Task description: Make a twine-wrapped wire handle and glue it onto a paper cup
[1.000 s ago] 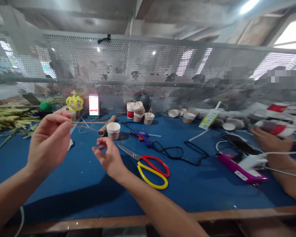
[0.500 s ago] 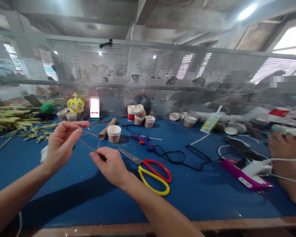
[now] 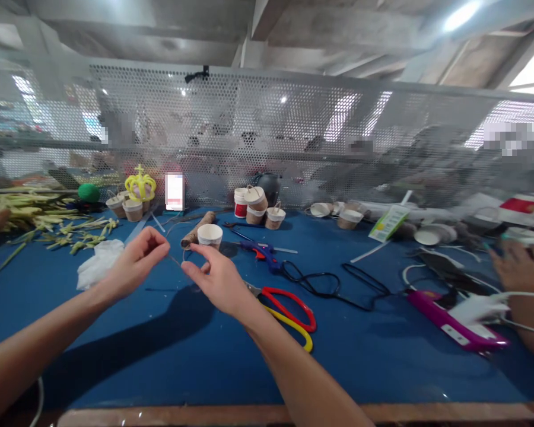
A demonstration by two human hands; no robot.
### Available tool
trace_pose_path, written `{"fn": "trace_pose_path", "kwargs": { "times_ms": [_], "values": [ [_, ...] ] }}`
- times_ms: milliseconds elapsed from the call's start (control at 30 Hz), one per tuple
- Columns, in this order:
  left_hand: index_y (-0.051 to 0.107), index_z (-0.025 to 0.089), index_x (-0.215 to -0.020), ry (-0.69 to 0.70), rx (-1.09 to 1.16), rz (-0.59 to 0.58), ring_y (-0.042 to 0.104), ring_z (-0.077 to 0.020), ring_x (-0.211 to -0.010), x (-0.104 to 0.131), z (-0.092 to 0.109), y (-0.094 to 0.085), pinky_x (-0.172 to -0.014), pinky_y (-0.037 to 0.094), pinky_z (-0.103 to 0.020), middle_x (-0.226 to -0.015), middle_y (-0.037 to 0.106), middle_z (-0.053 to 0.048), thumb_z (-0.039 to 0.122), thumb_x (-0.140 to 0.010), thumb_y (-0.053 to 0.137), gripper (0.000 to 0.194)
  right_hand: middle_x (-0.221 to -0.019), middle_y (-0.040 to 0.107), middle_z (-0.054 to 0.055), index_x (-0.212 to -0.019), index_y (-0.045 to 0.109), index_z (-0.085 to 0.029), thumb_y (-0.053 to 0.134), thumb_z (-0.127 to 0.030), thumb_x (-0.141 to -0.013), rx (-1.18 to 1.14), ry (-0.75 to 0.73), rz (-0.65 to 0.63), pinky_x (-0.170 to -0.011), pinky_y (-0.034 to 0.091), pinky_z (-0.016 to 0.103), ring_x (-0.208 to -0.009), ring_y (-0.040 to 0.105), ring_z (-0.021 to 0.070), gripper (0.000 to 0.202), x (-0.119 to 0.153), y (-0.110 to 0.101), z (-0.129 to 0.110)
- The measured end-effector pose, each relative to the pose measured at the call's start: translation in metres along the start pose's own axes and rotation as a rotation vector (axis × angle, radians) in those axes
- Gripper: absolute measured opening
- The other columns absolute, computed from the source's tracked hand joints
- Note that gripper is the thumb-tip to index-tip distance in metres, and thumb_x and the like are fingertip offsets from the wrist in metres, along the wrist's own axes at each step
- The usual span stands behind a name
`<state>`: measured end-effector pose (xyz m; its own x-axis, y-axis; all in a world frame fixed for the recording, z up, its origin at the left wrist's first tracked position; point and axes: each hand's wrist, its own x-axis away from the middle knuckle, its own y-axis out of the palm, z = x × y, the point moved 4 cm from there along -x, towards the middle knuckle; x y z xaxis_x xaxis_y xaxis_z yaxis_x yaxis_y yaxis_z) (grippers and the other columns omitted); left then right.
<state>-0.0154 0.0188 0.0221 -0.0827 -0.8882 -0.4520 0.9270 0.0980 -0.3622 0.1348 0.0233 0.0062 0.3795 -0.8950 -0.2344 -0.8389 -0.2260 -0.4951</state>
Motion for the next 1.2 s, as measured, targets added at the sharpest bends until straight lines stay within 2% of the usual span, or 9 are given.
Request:
{"fn": "trace_pose_path", "kwargs": {
  "times_ms": [100,200,300,433,600,733,833,1033,1200],
  "values": [
    [0.041,0.018,-0.073,0.048,-0.059,-0.089,0.042,-0.0087,-0.054,0.006,0.000,0.017,-0.051,0.035,-0.021,-0.062,0.045,0.004,0.020,-0.079,0.043,0.006,-0.061,0.054,-0.001,-0.112,0.041,-0.015,0.043,-0.044,-0.080,-0.363,0.059,-0.153,-0.040,0.040,0.022,-0.047,0.052,0.0106,0.043,0.002,0.014,-0.003],
    [0.042,0.018,-0.074,0.085,-0.198,-0.083,0.043,-0.0102,-0.054,0.010,-0.001,0.027,-0.050,0.034,-0.023,-0.063,0.049,0.002,0.020,-0.080,0.041,0.006,-0.059,0.050,-0.003,-0.092,0.044,-0.018,0.042,-0.047,-0.080,-0.505,0.112,-0.139,-0.039,0.040,0.020,-0.047,0.052,0.0096,0.032,0.003,0.021,0.000],
    [0.042,0.018,-0.074,0.095,-0.240,-0.073,0.044,-0.0109,-0.056,0.009,-0.004,0.030,-0.052,0.034,-0.025,-0.065,0.050,0.001,0.019,-0.080,0.041,0.006,-0.056,0.045,-0.005,-0.075,0.043,-0.018,0.042,-0.046,-0.080,-0.438,0.138,-0.043,-0.037,0.031,0.017,-0.042,0.042,0.0051,0.028,0.002,0.019,0.006],
    [0.040,0.018,-0.075,0.038,-0.061,-0.139,0.042,-0.0098,-0.058,0.005,-0.008,0.027,-0.055,0.036,-0.023,-0.065,0.045,0.003,0.021,-0.078,0.044,0.006,-0.052,0.037,-0.007,-0.074,0.047,-0.017,0.046,-0.040,-0.079,-0.379,0.091,-0.001,-0.040,0.026,0.018,-0.042,0.032,0.0048,0.023,0.000,0.015,0.008],
    [0.042,0.017,-0.077,-0.075,0.172,-0.193,0.039,-0.0079,-0.056,0.000,-0.006,0.020,-0.051,0.033,-0.021,-0.065,0.043,0.003,0.019,-0.078,0.042,0.002,-0.052,0.036,-0.006,-0.077,0.052,-0.017,0.049,-0.036,-0.077,-0.322,0.047,0.037,-0.041,0.025,0.021,-0.045,0.031,0.0066,0.019,-0.001,0.013,0.006],
    [0.044,0.016,-0.078,-0.166,0.286,-0.188,0.034,-0.0066,-0.050,0.000,-0.011,0.021,-0.046,0.028,-0.020,-0.060,0.042,0.005,0.019,-0.076,0.045,0.003,-0.051,0.035,-0.006,-0.078,0.054,-0.016,0.047,-0.034,-0.078,-0.264,0.035,0.042,-0.042,0.025,0.021,-0.045,0.031,0.0069,0.019,0.001,0.014,0.002],
    [0.045,0.016,-0.079,-0.193,0.302,-0.163,0.035,-0.0062,-0.050,0.001,-0.015,0.022,-0.046,0.029,-0.020,-0.060,0.044,0.005,0.018,-0.074,0.047,0.005,-0.052,0.037,-0.006,-0.078,0.055,-0.016,0.046,-0.032,-0.079,-0.219,0.018,0.030,-0.042,0.025,0.021,-0.045,0.030,0.0064,0.019,0.002,0.014,-0.001],
    [0.048,0.014,-0.075,-0.160,0.208,-0.096,0.038,-0.0062,-0.049,-0.002,-0.016,0.019,-0.047,0.030,-0.020,-0.056,0.044,0.005,0.018,-0.072,0.050,0.005,-0.058,0.044,-0.004,-0.076,0.057,-0.014,0.046,-0.028,-0.080,-0.111,-0.063,0.023,-0.047,0.029,0.020,-0.051,0.035,0.0067,0.019,0.004,0.013,-0.006],
    [0.049,0.014,-0.076,-0.207,0.272,-0.118,0.038,-0.0060,-0.048,-0.002,-0.019,0.019,-0.046,0.030,-0.020,-0.055,0.045,0.005,0.020,-0.071,0.052,0.009,-0.056,0.042,-0.004,-0.073,0.056,-0.013,0.046,-0.027,-0.080,-0.096,-0.042,0.039,-0.047,0.029,0.020,-0.051,0.035,0.0069,0.019,0.005,0.013,-0.006]
  ]
}}
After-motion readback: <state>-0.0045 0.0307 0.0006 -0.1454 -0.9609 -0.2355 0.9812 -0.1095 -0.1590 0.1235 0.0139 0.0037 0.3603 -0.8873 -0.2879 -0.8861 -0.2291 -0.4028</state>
